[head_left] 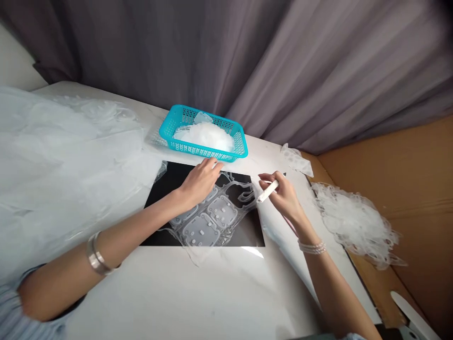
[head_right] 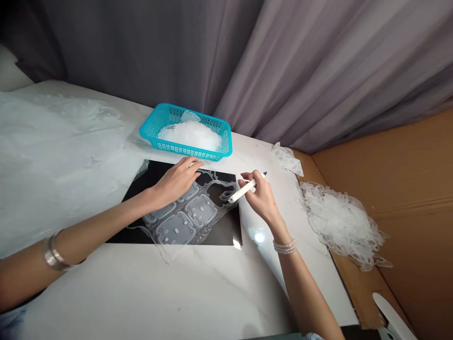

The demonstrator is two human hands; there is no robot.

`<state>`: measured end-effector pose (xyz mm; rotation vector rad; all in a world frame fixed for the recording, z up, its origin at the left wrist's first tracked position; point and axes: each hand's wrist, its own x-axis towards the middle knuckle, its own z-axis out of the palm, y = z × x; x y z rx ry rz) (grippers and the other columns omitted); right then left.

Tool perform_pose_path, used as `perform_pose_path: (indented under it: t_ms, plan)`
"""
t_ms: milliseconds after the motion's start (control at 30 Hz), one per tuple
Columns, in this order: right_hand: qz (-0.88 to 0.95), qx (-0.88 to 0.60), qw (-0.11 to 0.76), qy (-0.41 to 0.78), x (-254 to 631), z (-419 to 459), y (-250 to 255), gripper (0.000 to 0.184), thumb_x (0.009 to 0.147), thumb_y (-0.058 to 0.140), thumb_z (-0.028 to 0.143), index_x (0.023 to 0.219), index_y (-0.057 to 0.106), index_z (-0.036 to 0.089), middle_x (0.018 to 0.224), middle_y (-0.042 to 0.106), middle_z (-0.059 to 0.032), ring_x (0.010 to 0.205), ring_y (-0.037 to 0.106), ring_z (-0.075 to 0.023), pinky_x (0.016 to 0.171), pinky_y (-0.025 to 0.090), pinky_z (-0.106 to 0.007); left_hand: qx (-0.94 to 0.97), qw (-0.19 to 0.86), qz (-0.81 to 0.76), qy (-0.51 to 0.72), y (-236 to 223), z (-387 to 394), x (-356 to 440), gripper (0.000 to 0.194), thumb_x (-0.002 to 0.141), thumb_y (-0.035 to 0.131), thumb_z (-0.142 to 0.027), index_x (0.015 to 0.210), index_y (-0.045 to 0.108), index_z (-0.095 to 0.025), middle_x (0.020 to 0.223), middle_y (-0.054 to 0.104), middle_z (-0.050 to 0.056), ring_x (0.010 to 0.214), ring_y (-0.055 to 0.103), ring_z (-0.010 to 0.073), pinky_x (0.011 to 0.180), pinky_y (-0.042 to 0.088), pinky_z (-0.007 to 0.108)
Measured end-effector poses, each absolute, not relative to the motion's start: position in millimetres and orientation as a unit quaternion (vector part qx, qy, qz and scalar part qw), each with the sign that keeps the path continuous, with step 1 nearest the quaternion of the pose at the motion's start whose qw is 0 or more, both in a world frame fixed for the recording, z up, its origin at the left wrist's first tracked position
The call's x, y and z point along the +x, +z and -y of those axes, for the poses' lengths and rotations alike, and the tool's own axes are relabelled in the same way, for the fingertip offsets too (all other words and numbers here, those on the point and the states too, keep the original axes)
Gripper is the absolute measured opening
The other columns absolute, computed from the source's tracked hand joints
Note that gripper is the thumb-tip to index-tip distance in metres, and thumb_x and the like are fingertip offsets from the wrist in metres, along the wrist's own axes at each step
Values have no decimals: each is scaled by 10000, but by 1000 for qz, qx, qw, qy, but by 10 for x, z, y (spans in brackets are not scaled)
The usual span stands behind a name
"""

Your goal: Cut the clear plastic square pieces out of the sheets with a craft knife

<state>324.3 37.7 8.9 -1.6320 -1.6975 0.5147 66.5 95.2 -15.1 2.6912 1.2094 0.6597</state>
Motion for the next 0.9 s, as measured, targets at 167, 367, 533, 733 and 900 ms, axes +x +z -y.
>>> perform_pose_path:
  t_ms: [167,367,533,733,900]
  plan:
    - [570,-601,491,268,3167,-144,190,287,985,431,496,871,463,234,942,701,-71,931,669,-227,791,534,-403,925,8,-338,175,-233,-269,351,312,985,412,-168,1238,581,-102,1250,606,158,1226,537,292,993,476,440]
    - [568,-580,510,284,2830,99,329,387,1003,388,517,1135,640,254,837,569,-22,772,619,-178,620,554,-324,940,-33,-301,157,-377,221,147,378,988,431,-234,1330,556,-128,1404,550,152,1306,502,297,1089,408,456]
    - [579,-595,495,257,2601,290,272,256,993,511,383,1146,684,272,914,666,-25,846,659,-172,809,544,-351,936,-14,-322,140,-400,206,157,425,981,444,-308,1369,537,-163,1422,540,171,1326,491,317,1110,376,492]
    - [695,-544,330,335,2282,399,107,220,987,529,257,1131,695,275,921,717,-12,854,674,-155,793,529,-304,940,-24,-320,117,-352,267,132,464,948,496,-344,1369,524,-152,1417,533,215,1322,491,358,1104,362,551]
    - [730,-527,285,328,2218,406,82,207,982,515,202,1081,694,233,970,716,-27,856,669,-148,778,530,-285,943,-36,-304,133,-345,294,104,414,937,523,-304,1309,563,-127,1358,589,207,1279,533,372,1064,404,561]
